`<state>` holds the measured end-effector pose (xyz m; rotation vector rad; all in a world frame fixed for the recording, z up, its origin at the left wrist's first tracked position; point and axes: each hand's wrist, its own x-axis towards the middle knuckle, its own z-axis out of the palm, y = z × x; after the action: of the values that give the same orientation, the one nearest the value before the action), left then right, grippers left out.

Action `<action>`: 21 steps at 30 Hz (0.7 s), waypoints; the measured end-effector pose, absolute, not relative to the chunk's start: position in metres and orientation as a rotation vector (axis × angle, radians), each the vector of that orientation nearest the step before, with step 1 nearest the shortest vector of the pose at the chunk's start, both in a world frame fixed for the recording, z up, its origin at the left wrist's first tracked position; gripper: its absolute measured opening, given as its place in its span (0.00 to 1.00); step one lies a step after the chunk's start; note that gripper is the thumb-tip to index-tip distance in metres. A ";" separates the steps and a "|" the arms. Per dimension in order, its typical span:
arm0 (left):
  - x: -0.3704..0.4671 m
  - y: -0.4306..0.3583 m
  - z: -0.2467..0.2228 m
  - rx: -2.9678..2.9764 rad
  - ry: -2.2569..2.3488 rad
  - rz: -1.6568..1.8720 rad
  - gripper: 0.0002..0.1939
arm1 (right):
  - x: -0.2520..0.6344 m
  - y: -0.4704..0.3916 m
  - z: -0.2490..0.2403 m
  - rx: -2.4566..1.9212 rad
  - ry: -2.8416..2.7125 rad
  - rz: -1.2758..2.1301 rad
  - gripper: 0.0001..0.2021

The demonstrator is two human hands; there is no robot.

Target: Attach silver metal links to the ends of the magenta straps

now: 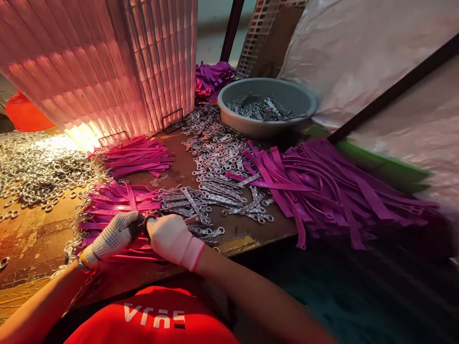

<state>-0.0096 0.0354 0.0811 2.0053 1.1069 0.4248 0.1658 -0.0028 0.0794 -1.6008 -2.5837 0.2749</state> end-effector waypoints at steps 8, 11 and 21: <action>-0.082 0.089 0.110 2.238 1.282 0.396 0.11 | 0.200 -0.007 0.077 -1.701 -2.403 0.270 0.06; -0.079 0.085 0.106 2.170 1.367 0.650 0.13 | 0.221 0.005 0.071 -1.681 -2.230 0.195 0.10; -0.004 0.067 0.077 0.584 0.798 0.457 0.31 | 0.258 0.067 0.010 -2.062 -1.955 0.329 0.14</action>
<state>-0.0039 0.0668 0.0772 0.5842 0.7976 0.4572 0.2577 0.0666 0.0105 -2.0620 -1.9554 0.3287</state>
